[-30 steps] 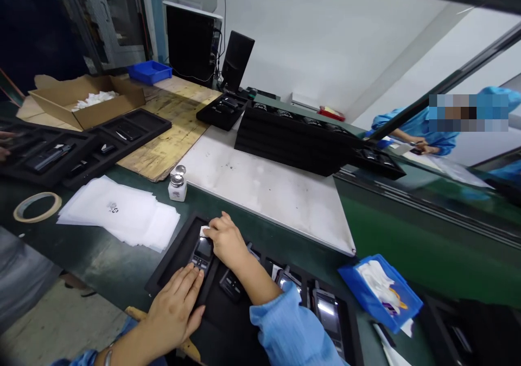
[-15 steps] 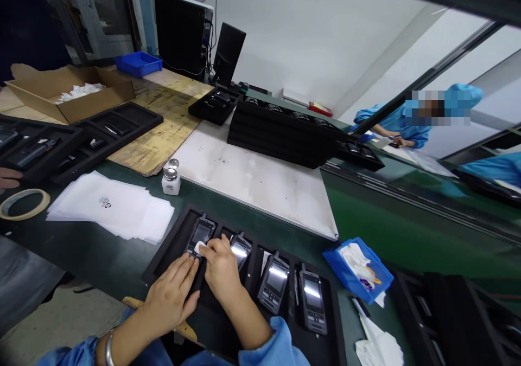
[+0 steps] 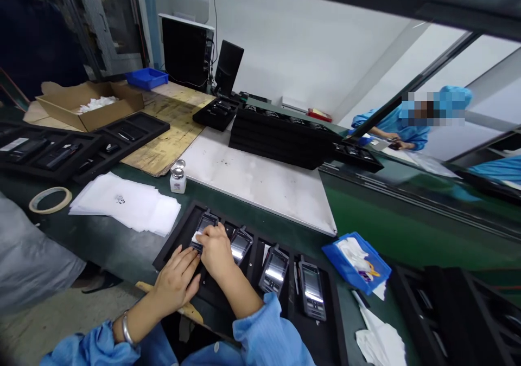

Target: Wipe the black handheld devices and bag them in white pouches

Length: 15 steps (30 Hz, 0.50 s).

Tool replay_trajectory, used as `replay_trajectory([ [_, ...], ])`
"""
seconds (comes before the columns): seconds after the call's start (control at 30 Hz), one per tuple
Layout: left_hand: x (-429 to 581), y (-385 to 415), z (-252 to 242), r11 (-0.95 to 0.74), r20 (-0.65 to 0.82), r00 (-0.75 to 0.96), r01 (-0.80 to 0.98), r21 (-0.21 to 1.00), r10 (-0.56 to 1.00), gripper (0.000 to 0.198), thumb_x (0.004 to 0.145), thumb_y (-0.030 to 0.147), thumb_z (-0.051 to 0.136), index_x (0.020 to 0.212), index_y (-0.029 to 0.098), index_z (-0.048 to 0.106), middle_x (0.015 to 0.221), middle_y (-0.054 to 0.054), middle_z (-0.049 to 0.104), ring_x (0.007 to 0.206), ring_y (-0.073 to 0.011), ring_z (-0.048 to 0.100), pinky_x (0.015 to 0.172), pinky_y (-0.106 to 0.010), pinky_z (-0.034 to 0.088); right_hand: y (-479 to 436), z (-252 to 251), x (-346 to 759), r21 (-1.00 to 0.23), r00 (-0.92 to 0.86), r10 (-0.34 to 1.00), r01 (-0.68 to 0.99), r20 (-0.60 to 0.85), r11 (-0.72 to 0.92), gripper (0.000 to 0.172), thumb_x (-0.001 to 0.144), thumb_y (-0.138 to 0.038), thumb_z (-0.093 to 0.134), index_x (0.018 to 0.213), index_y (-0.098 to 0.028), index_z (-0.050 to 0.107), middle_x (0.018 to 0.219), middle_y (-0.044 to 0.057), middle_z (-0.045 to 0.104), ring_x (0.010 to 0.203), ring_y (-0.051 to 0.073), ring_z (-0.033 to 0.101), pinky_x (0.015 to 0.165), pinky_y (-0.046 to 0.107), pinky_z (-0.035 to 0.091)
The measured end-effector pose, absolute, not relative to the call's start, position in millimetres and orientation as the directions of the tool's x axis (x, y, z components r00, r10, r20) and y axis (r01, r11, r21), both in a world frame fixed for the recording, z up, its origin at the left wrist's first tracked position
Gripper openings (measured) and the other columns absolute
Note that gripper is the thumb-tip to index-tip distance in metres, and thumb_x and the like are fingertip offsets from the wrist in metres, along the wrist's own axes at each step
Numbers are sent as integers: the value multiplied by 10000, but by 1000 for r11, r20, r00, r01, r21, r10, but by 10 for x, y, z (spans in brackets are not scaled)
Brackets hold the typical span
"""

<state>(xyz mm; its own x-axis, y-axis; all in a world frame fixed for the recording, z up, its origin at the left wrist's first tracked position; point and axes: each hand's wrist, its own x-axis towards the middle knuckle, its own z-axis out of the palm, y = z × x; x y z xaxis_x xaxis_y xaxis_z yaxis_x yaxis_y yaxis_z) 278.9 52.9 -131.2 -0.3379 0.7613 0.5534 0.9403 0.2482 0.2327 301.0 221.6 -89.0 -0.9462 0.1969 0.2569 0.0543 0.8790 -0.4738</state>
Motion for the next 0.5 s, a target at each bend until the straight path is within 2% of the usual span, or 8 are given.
replay_trajectory([
  [0.07, 2786, 521, -1294, 245, 560, -338, 940, 236, 757, 352, 908, 187, 491, 1224, 79, 601, 1193, -156, 654, 1177, -289, 573, 1085, -525, 425, 2193, -838, 3132, -507, -963, 154, 22, 219, 862, 406, 767, 16, 526, 882, -275, 784, 822, 23, 664, 798, 179, 624, 1106, 531, 324],
  [0.13, 2784, 506, -1273, 243, 572, -342, 939, 245, 746, 323, 909, 169, 487, 1197, 93, 613, 1167, -150, 660, 1150, -278, 587, 1072, -522, 440, 2271, -779, 3352, -612, -955, 191, 12, 228, 791, 398, 775, -2, 510, 864, -277, 783, 832, 22, 671, 793, 172, 636, 1023, 467, 428],
  [0.23, 2782, 470, -1256, 222, 601, -329, 943, 248, 728, 286, 900, 126, 494, 1155, 110, 621, 1113, -136, 664, 1089, -260, 610, 1057, -513, 455, 2581, -735, 3900, -763, -836, 442, 44, 325, 644, 291, 816, -114, 521, 871, -246, 774, 882, 50, 686, 821, 189, 652, 780, 334, 533],
  [0.3, 2762, 454, -1267, 198, 630, -311, 949, 244, 712, 260, 893, 115, 513, 1126, 129, 627, 1059, -119, 669, 1023, -249, 627, 1048, -521, 456, 2851, -749, 4409, -788, -650, 662, 154, 373, 596, 205, 818, -224, 559, 840, -231, 763, 884, 55, 696, 825, 203, 657, 734, 319, 531],
  [0.37, 2706, 460, -1301, 153, 657, -271, 961, 232, 704, 215, 885, 115, 542, 1076, 143, 638, 989, -100, 676, 947, -243, 640, 1032, -537, 458, 3106, -783, 4986, -768, -401, 820, 334, 409, 547, 196, 797, -317, 582, 817, -218, 750, 865, 54, 706, 812, 214, 657, 755, 337, 525],
  [0.43, 2625, 485, -1352, 97, 674, -213, 974, 207, 707, 180, 872, 111, 571, 1027, 160, 648, 940, -79, 685, 889, -242, 648, 1007, -541, 471, 3308, -821, 5556, -739, -158, 882, 492, 444, 460, 244, 776, -364, 570, 822, -195, 739, 845, 66, 713, 768, 220, 649, 747, 353, 517],
  [0.5, 2543, 510, -1421, 36, 684, -163, 980, 196, 711, 158, 863, 120, 585, 971, 202, 665, 903, -48, 699, 846, -247, 656, 982, -544, 484, 3458, -856, 6040, -717, 8, 882, 585, 472, 378, 294, 760, -384, 553, 835, -164, 733, 824, 88, 710, 717, 224, 634, 720, 362, 508],
])
